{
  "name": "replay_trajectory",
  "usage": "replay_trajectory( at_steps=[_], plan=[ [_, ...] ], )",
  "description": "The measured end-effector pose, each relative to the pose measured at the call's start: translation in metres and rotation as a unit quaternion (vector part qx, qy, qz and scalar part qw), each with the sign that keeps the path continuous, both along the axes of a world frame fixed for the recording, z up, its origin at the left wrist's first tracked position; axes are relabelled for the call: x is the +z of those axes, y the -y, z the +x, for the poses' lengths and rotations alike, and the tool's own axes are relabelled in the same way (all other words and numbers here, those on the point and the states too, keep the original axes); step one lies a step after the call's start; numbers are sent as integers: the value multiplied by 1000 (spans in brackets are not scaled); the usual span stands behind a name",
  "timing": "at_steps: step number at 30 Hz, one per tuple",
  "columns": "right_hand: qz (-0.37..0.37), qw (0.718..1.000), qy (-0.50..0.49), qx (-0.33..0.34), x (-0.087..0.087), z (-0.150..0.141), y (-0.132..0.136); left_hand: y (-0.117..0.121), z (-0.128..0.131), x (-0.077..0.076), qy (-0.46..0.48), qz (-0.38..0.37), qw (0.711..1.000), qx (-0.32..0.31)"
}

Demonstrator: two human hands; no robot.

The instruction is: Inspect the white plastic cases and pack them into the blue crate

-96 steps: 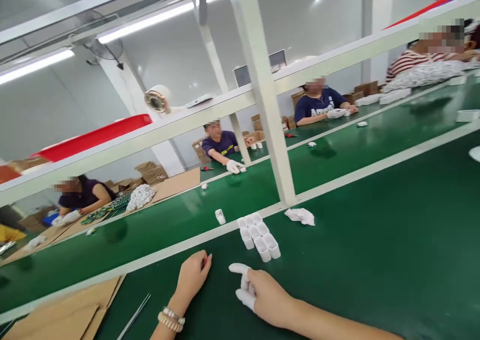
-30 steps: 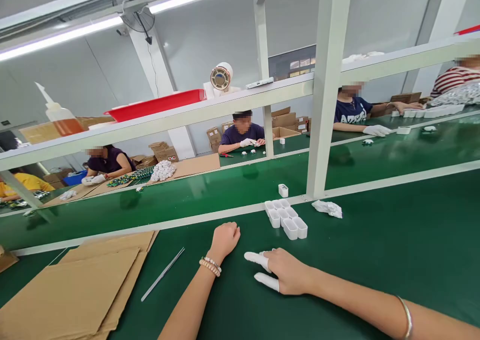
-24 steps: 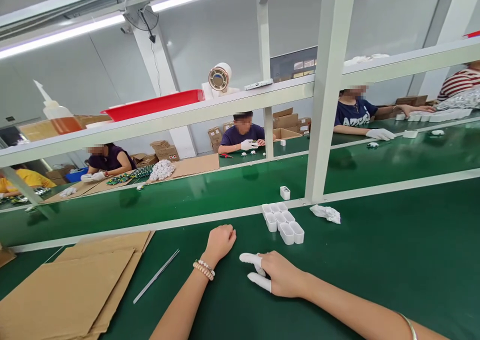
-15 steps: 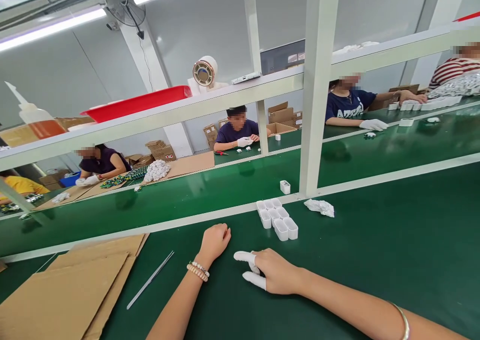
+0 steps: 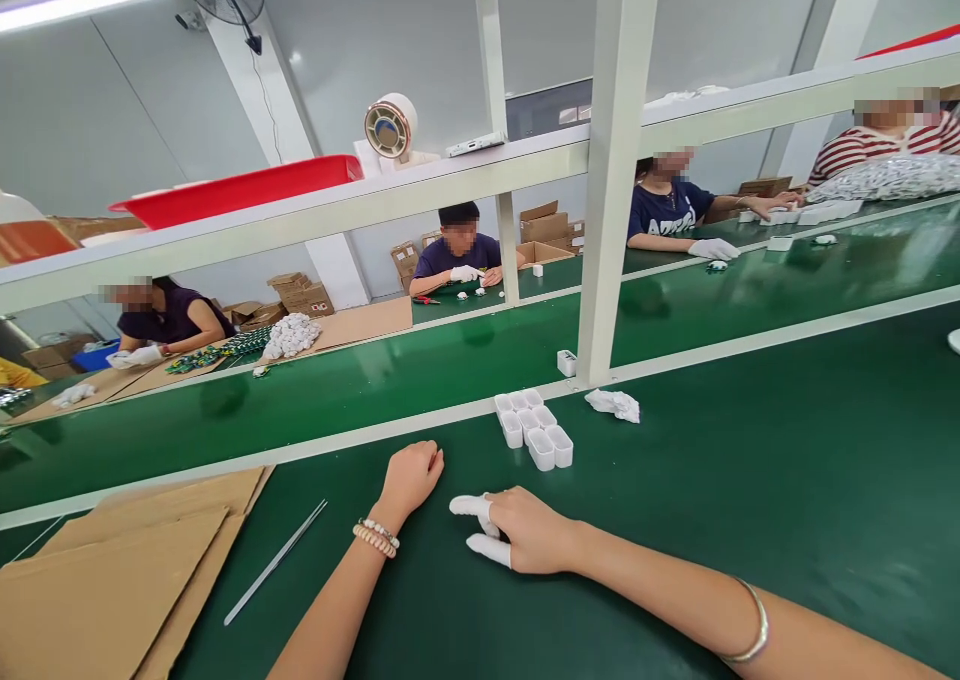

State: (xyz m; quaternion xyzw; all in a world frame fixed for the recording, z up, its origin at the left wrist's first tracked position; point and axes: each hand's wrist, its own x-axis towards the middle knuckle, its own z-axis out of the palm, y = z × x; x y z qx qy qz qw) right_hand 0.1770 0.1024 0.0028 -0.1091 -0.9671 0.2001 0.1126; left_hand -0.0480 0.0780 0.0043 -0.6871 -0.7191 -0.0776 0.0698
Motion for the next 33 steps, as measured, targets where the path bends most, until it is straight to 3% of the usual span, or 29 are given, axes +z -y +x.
replay_trajectory(
  at_steps=[22,33],
  plan=[
    [-1,1000,6,1,4,-1,1,0,-1,-2,12,1,1000,-10],
    [10,1000,1,6,1,-1,2,0,-1,-3,109,11,994,10]
  ],
)
